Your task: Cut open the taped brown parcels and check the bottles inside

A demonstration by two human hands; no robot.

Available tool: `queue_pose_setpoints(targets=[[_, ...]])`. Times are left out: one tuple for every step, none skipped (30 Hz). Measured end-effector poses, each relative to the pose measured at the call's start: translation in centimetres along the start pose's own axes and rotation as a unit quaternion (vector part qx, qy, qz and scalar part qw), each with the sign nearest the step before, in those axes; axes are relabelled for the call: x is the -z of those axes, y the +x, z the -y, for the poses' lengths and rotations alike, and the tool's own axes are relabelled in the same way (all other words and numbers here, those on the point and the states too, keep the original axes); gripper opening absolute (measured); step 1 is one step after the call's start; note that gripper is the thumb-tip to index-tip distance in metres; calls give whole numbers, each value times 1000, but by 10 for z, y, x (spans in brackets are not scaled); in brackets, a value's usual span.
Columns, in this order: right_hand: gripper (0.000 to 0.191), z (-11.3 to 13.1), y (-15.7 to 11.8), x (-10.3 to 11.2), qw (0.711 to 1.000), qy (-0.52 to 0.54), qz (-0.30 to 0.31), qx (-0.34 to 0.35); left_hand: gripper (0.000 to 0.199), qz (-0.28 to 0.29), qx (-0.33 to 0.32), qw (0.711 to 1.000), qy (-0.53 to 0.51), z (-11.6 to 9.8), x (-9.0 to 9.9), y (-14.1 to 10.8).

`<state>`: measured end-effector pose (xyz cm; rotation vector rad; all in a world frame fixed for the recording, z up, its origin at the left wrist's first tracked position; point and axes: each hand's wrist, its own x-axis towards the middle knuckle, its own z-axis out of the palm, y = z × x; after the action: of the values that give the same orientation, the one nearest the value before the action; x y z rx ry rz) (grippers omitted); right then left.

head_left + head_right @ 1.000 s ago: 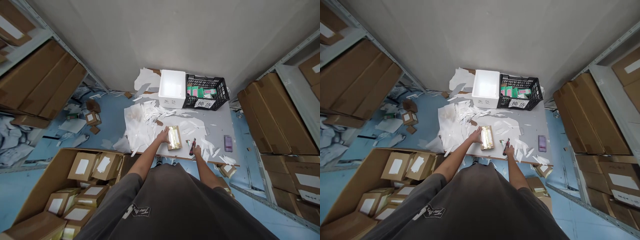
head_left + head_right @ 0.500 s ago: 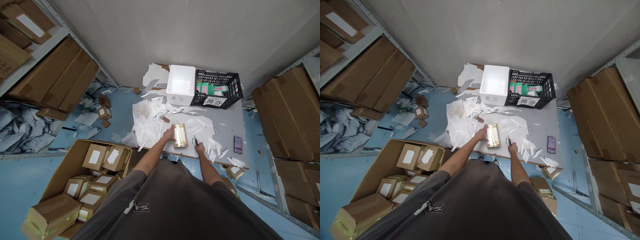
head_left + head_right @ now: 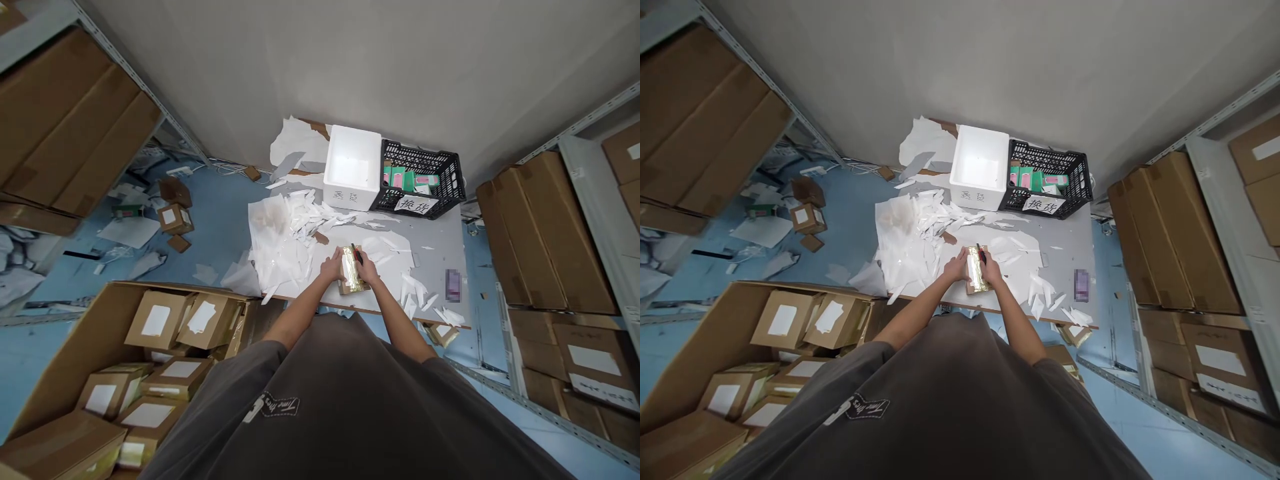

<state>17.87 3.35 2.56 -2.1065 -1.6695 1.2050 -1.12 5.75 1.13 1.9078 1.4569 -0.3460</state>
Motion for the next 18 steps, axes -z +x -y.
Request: queue_pose_setpoints(targets=[[62,6,0,-2,999,-43,9,-4,153,0,0,1000,-1,0,1,-1],[65,11,0,-4,997,-81,16,-9,154,0,1,1000,-2,-1,1,-2],[66,15,0,-4,993,-111,25,-12,154,1,3,1000,-3,-1,2,-3],[68,17,0,-4,990,-133,36,-13,154,3,6,1000,-4,-1,2,-3],[69,19,-1,-3,988,-149,46,-13,153,5,8,1000,-5,-1,2,-3],[69,21,-2,-2,986,-160,55,-12,153,7,9,1000,-5,-1,3,-3],[69,22,-3,-1,984,-168,62,-12,152,8,10,1000,-5,-1,3,-3],[68,24,-4,0,982,-176,66,-13,152,9,10,1000,-5,-1,3,-3],[67,26,-5,1,981,-182,69,-17,152,9,9,1000,-4,-1,3,-2],[67,29,-5,1,979,-188,71,-23,153,10,9,1000,-1,-1,3,-1],[67,32,-4,1,978,-194,73,-32,153,10,10,1000,4,-1,3,-1],[68,37,-3,0,976,-199,75,-41,153,11,12,1000,10,-2,3,0],[71,42,-1,-1,975,-203,77,-49,153,12,15,1000,17,-3,3,1],[76,47,1,-3,973,-208,81,-57,152,11,19,999,26,-4,3,2],[82,51,4,-4,971,-213,85,-66,151,10,23,999,34,-5,3,2],[88,56,6,-5,969,-216,88,-75,150,9,29,999,43,-7,4,3],[91,59,8,-6,968,-216,93,-84,150,10,36,998,49,-9,4,4],[92,62,9,-6,969,-210,96,-91,149,12,42,998,54,-11,4,5]])
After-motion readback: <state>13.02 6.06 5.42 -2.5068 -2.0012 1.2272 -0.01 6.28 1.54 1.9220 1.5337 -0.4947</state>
